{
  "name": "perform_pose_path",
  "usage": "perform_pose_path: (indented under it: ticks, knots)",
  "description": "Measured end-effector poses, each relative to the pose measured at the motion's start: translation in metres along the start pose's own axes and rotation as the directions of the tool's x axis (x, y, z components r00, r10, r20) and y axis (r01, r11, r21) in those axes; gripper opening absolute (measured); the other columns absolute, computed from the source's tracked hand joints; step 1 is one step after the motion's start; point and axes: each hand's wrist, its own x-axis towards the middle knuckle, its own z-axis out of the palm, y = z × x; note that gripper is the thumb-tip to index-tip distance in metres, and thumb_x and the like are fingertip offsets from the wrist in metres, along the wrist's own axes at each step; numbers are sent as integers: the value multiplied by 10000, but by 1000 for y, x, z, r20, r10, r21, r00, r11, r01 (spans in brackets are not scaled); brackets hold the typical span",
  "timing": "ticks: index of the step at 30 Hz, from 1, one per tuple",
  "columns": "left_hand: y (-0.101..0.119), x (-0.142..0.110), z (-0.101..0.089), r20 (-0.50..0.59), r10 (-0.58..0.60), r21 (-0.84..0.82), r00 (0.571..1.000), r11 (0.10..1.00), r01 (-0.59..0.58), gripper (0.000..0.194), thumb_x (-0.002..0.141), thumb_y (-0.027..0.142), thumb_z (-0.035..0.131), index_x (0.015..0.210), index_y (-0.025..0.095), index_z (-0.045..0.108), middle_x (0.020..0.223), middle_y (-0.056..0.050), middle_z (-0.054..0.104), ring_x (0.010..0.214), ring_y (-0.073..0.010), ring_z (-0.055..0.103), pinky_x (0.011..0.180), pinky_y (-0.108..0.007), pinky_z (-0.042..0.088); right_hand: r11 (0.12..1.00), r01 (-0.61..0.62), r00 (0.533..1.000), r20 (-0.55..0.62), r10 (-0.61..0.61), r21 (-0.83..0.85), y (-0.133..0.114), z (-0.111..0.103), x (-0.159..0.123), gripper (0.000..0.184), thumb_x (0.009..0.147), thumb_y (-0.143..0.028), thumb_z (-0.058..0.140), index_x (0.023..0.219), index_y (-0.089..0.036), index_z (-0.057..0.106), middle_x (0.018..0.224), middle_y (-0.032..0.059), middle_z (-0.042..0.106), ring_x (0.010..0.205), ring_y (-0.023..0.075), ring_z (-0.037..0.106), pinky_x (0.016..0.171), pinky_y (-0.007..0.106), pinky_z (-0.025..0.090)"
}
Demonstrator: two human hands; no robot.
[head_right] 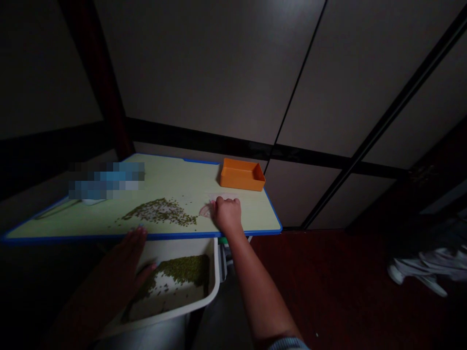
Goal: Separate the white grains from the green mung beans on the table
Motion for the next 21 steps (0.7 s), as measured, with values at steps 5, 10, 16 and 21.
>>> perform_pose_path:
  ticks: [5,10,16,21]
  knots:
    - [2,-1,-1,-25,5,53,1000,999,-3,797,887,527,331,1500,70,107,1488,-240,408,1370,-354,413,1043,-496,423,993,99,994,-49,-96,61,3,-1,-5,306,984,-361,437,880,-175,656,831,94,727,783,192,637,784,312,288]
    - [1,-1,-7,-4,21,77,1000,997,-21,790,895,534,305,1505,81,90,1474,-229,434,1345,-344,449,1023,-487,434,987,107,992,-82,-97,120,7,-2,-8,307,985,-346,440,834,-175,644,801,72,723,756,170,625,781,297,280]
    - [1,0,-8,1,23,63,1000,998,-23,782,901,549,276,1501,73,116,1480,-231,426,1345,-342,448,1021,-484,432,989,131,991,-50,-128,69,4,-1,-7,309,986,-360,443,863,-173,656,799,84,722,737,179,618,780,307,280]
    - [-1,0,-8,1,37,91,999,995,-37,789,901,555,271,1502,71,104,1470,-223,443,1339,-331,459,1023,-463,435,981,163,986,-48,-159,104,5,-1,-8,301,984,-348,453,853,-170,658,790,76,718,726,172,607,767,299,279]
